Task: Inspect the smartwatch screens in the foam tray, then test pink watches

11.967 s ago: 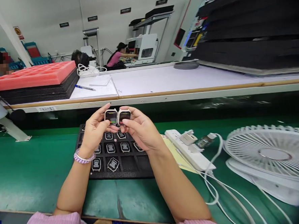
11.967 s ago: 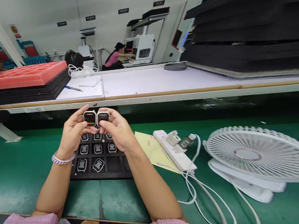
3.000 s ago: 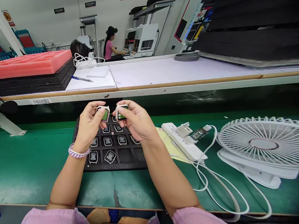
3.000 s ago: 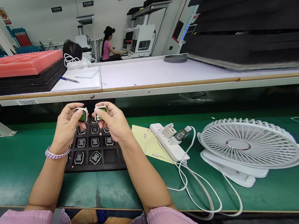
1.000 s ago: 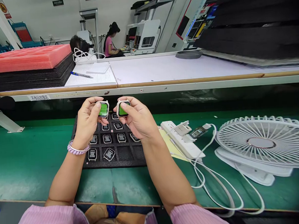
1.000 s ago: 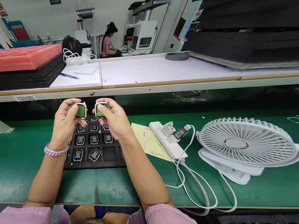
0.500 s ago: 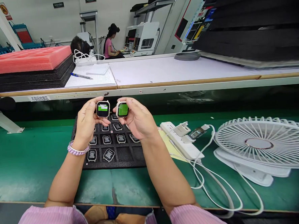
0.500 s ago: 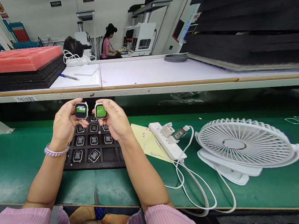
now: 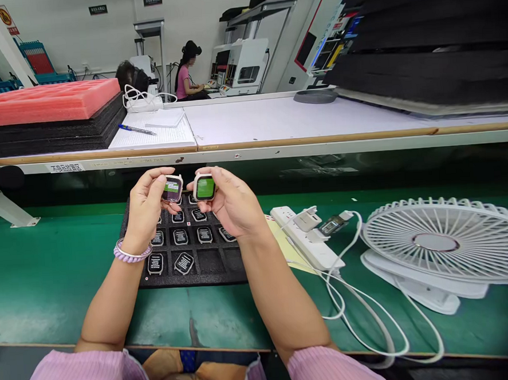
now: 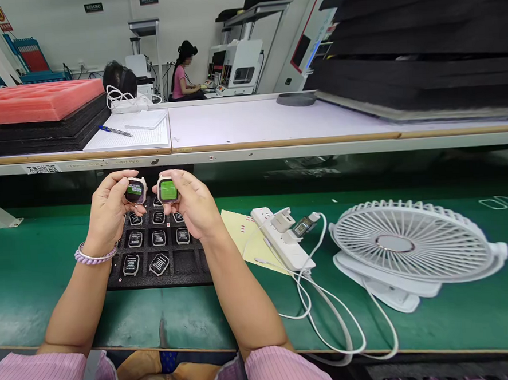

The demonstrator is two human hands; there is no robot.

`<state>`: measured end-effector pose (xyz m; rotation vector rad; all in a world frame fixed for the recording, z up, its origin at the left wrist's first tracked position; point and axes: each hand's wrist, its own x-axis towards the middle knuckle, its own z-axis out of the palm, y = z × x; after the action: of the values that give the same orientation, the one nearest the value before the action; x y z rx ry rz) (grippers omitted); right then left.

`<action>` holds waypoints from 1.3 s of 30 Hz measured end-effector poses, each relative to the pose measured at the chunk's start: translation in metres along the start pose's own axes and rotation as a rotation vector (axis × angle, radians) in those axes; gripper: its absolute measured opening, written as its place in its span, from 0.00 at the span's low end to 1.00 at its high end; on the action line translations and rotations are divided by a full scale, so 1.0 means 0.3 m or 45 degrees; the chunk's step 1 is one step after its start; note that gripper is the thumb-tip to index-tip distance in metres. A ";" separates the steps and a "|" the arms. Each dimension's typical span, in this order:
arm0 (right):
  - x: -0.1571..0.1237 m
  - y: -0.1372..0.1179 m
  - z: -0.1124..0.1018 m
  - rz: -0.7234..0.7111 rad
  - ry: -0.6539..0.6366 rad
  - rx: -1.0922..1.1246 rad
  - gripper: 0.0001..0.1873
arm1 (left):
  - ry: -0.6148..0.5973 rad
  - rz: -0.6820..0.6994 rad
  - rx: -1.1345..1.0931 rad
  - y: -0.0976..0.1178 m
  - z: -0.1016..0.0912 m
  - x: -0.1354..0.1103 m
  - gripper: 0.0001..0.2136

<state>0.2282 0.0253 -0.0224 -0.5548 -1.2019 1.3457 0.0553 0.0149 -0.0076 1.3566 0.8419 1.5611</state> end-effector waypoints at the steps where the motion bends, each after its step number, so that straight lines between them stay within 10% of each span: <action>1: 0.000 0.000 -0.001 0.003 -0.013 0.018 0.29 | -0.001 0.007 0.009 -0.002 -0.001 0.001 0.17; 15: -0.026 -0.024 -0.055 -0.056 -0.067 0.009 0.24 | -0.198 0.065 0.178 -0.039 -0.008 0.000 0.32; 26: -0.253 -0.026 -0.251 0.238 0.029 0.009 0.31 | -0.496 -0.188 0.237 -0.103 0.065 -0.078 0.29; 33: -0.394 0.109 -0.381 0.531 -0.082 -0.293 0.37 | -0.863 -0.101 1.132 -0.249 0.060 -0.248 0.18; 39: -0.409 0.152 -0.415 0.133 -0.261 -1.077 0.26 | -0.894 0.038 1.541 -0.274 0.095 -0.301 0.22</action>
<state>0.3425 -0.0387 -0.1471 -1.0982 -1.9382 0.9435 0.0998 -0.0383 -0.1121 2.5233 1.3337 0.3523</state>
